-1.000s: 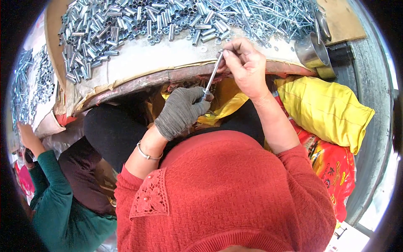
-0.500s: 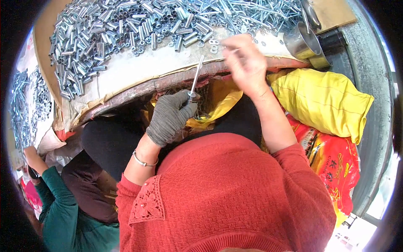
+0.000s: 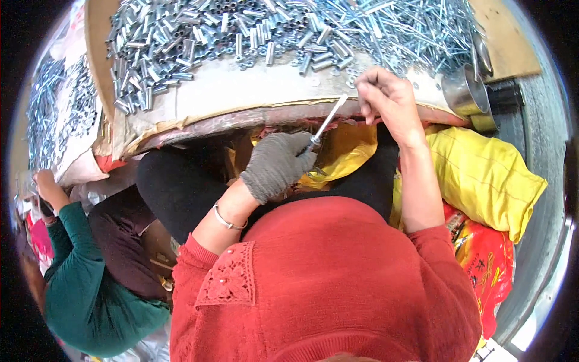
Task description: The person assembles expansion bolts by hand, placing washers and sleeves onto threaded rods.
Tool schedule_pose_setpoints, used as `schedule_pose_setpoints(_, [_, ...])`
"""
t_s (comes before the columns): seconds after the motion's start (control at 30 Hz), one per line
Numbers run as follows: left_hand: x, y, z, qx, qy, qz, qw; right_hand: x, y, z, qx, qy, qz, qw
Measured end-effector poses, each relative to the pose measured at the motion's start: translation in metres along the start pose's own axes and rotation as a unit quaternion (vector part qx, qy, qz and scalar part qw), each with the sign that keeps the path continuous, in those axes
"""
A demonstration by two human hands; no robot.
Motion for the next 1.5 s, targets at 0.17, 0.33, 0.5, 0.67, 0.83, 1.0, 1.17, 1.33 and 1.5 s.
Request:
schedule_pose_setpoints(0.17, [-0.006, 0.004, 0.003, 0.02, -0.08, 0.008, 0.997, 0.012, 0.01, -0.02, 0.105, 0.025, -0.013, 0.994])
schedule_pose_setpoints(0.33, [-0.016, 0.005, 0.019, -0.106, -0.098, -0.038, 0.989, 0.006, 0.014, -0.032, 0.127, -0.032, -0.048, 0.99])
schedule_pose_setpoints(0.5, [-0.012, 0.011, 0.021, -0.16, 0.023, -0.061, 0.985, -0.008, 0.03, -0.08, 0.139, -0.151, -0.068, 0.976])
schedule_pose_setpoints(0.67, [-0.032, 0.016, 0.022, -0.15, -0.061, -0.134, 0.978, 0.009, 0.017, -0.115, 0.138, -0.108, 0.087, 0.981])
schedule_pose_setpoints(0.83, [0.015, 0.023, 0.073, -0.317, 0.211, 0.082, 0.921, 0.038, 0.042, -0.094, 0.107, -0.058, 0.267, 0.956])
schedule_pose_setpoints(1.0, [-0.025, 0.02, 0.056, -0.241, 0.049, 0.007, 0.969, 0.027, 0.042, -0.068, 0.047, -0.123, 0.187, 0.973])
schedule_pose_setpoints(1.17, [-0.042, 0.013, 0.031, -0.195, -0.014, -0.01, 0.981, 0.004, 0.042, -0.038, -0.028, -0.102, 0.123, 0.987])
schedule_pose_setpoints(1.33, [-0.058, 0.001, 0.013, -0.17, -0.075, -0.042, 0.982, 0.004, 0.044, -0.031, -0.036, -0.184, 0.18, 0.966])
schedule_pose_setpoints(1.5, [-0.077, -0.007, -0.001, -0.184, -0.19, -0.132, 0.955, -0.003, 0.039, -0.014, -0.012, -0.085, 0.149, 0.985])
Point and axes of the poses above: each hand's wrist, its own y-axis away from the middle knuckle, its own z-axis out of the back of the hand, x = y × z, the point moved 6 cm from there along -y, towards the middle knuckle, and after that the axes turned 1 degree about -z, right-handed, at the moved point
